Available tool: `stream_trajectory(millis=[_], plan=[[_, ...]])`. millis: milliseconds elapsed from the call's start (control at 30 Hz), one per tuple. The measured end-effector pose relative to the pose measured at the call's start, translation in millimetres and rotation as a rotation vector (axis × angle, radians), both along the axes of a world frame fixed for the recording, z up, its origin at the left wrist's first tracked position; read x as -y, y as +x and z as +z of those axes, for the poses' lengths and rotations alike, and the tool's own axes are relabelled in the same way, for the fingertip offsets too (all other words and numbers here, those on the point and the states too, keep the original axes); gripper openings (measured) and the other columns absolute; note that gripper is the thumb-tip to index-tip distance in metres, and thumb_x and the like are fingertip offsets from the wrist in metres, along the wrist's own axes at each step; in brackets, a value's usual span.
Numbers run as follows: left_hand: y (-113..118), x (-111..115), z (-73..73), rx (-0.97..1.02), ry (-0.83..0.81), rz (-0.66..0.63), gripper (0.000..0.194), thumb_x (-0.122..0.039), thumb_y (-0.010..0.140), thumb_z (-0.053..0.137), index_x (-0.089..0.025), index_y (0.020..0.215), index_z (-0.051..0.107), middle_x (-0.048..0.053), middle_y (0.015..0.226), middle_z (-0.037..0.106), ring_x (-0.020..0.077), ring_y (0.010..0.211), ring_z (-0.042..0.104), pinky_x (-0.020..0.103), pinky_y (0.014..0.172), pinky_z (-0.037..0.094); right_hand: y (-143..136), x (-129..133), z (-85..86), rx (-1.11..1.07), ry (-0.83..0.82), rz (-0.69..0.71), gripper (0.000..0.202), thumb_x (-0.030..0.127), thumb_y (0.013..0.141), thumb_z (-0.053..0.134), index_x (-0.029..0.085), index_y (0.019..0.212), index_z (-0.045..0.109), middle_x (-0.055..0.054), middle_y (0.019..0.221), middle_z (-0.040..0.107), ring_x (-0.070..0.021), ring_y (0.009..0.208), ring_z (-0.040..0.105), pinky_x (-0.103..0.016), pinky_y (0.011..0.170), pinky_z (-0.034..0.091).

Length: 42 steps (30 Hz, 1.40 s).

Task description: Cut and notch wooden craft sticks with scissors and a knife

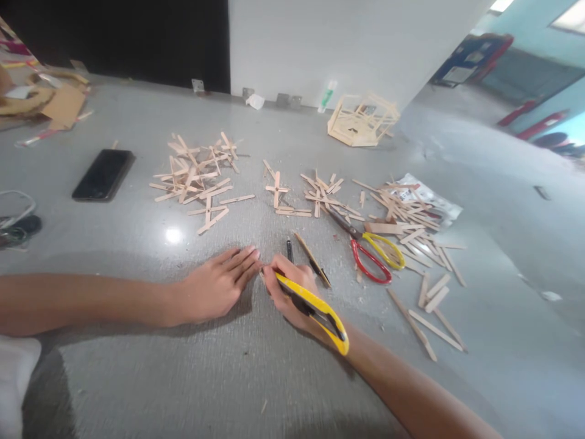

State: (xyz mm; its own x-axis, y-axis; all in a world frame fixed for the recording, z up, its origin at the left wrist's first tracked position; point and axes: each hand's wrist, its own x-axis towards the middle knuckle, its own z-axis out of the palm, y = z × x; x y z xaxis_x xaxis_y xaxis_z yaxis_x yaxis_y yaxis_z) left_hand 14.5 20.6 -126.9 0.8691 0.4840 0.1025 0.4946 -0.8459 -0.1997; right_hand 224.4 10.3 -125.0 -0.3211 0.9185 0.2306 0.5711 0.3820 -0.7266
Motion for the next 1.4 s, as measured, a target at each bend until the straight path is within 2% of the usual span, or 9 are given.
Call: stream_trajectory(millis=[367,700,1100,1267,1400], plan=[[0.7,0.2,-3.1,0.028,0.034,0.000,0.051,-0.023,0.096,0.053,0.001,0.140,0.058,0.022,0.147,0.057,0.0324,0.139,0.054,0.043,0.114,0.040,-1.1,0.1,2.9,0.014,-0.029,-0.003,0.040,0.040,0.106,0.044,0.025,0.069,0.043,0.006,0.053,0.052,-0.0101,0.043,0.048,-0.026,0.050,0.037],[-0.3,-0.3,-3.7,0.064,0.029,-0.017,0.051,-0.022,0.095,0.057,0.004,0.138,0.059,0.026,0.146,0.056,0.0344,0.138,0.054,0.044,0.115,0.038,-3.2,-0.4,3.4,0.029,-0.021,-0.034,0.041,0.039,0.105,0.046,0.025,0.067,0.043,0.005,0.052,0.052,-0.0107,0.044,0.048,-0.027,0.050,0.037],[2.2,0.6,-4.3,0.055,0.046,-0.004,0.049,-0.022,0.096,0.053,0.002,0.137,0.060,0.024,0.145,0.058,0.0332,0.138,0.054,0.044,0.114,0.038,-2.4,-0.4,1.9,0.054,-0.014,-0.047,0.043,0.043,0.105,0.046,0.025,0.067,0.044,0.005,0.051,0.053,-0.0106,0.042,0.048,-0.027,0.050,0.039],[2.3,0.6,-4.1,0.049,0.062,-0.007,0.049,-0.023,0.096,0.053,0.002,0.137,0.061,0.024,0.144,0.059,0.0332,0.137,0.055,0.043,0.113,0.039,-2.3,-1.0,2.8,0.047,-0.033,-0.041,0.041,0.040,0.105,0.046,0.025,0.067,0.043,0.005,0.051,0.053,-0.0113,0.043,0.047,-0.028,0.049,0.039],[3.2,1.7,-3.6,0.034,0.083,0.007,0.049,-0.024,0.096,0.054,0.002,0.137,0.061,0.024,0.144,0.059,0.0349,0.136,0.056,0.046,0.111,0.041,0.2,-0.3,-0.9,0.041,-0.031,0.007,0.039,0.035,0.105,0.045,0.026,0.068,0.041,0.005,0.052,0.048,-0.0123,0.044,0.044,-0.029,0.049,0.037]])
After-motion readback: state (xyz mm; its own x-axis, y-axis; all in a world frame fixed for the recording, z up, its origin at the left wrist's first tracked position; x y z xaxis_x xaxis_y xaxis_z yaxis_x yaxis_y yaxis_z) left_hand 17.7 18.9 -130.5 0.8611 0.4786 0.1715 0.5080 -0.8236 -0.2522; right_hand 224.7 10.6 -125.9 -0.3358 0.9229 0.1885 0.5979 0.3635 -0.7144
